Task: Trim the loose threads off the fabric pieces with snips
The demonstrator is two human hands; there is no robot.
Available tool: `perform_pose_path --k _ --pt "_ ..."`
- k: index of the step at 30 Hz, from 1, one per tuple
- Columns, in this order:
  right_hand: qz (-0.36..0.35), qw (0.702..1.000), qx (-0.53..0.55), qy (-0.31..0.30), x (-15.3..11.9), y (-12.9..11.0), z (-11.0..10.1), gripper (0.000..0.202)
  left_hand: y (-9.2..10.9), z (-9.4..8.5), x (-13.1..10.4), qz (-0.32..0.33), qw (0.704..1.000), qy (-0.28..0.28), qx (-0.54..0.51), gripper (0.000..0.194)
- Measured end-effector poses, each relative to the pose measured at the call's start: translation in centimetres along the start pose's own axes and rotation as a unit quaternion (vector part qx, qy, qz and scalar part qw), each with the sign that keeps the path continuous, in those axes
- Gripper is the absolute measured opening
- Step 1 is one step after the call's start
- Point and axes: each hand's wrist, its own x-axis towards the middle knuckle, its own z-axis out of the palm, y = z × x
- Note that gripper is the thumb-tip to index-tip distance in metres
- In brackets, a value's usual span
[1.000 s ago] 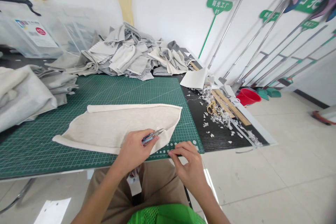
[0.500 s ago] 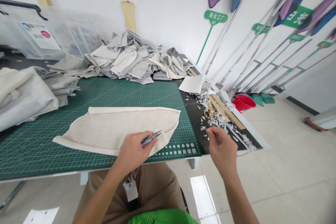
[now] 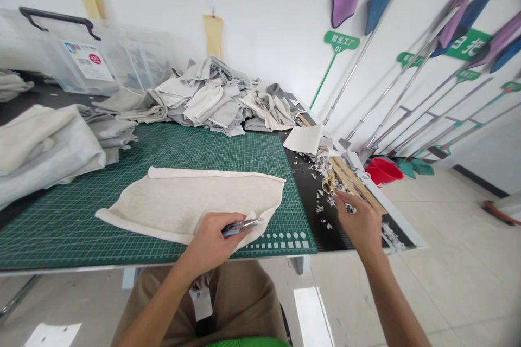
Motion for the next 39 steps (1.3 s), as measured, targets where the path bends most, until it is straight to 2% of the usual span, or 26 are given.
perform_pose_path --k 4,7,9,11,14,16,19,23,27,31,36,39 --pt "0.018 0.996 0.09 -0.003 -0.8 -2.7 -0.6 0.032 -0.2 -0.1 -0.1 0.011 1.0 0.006 -0.01 0.028" --pt "-0.026 0.981 0.19 -0.014 -1.7 -5.3 -1.0 0.03 0.0 -0.2 -0.2 0.022 0.999 0.008 -0.024 0.027" --pt "-0.057 0.956 0.284 -0.055 -2.6 -7.3 -1.3 0.03 0.1 -0.4 -0.2 0.036 0.999 0.003 -0.04 0.025" --pt "-0.079 0.917 0.368 -0.129 -3.4 -9.5 -1.4 0.033 0.3 -0.5 -0.3 0.048 0.997 -0.005 -0.057 0.022" --pt "-0.104 0.863 0.44 -0.226 -4.2 -12.6 -1.3 0.036 0.4 -0.7 -0.4 0.06 0.995 -0.018 -0.083 0.013" --pt "-0.114 0.84 0.466 -0.253 -4.4 -14.3 -0.9 0.034 0.4 -0.8 -0.4 0.062 0.993 -0.025 -0.094 0.012" --pt "-0.112 0.824 0.496 -0.25 -4.4 -16.0 -0.1 0.024 0.4 -0.9 -0.5 0.063 0.993 -0.022 -0.099 0.013" --pt "-0.075 0.8 0.547 -0.235 -4.8 -16.8 1.1 0.014 0.2 -0.8 -0.6 0.064 0.991 -0.022 -0.113 0.013" --pt "-0.015 0.757 0.608 -0.238 -5.5 -16.8 2.2 0.013 -0.2 -0.8 -0.7 0.061 0.991 -0.006 -0.122 0.025" --pt "0.025 0.717 0.652 -0.246 -5.8 -16.8 2.5 0.011 -0.1 -0.9 -0.6 0.051 0.99 -0.024 -0.13 0.026" --pt "0.053 0.714 0.645 -0.266 -5.5 -16.9 2.3 0.012 -0.1 -0.8 -0.5 0.043 0.993 -0.017 -0.112 0.025" --pt "0.071 0.697 0.656 -0.282 -5.3 -16.9 2.2 0.013 -0.3 -0.7 -0.6 0.042 0.994 -0.008 -0.1 0.024"
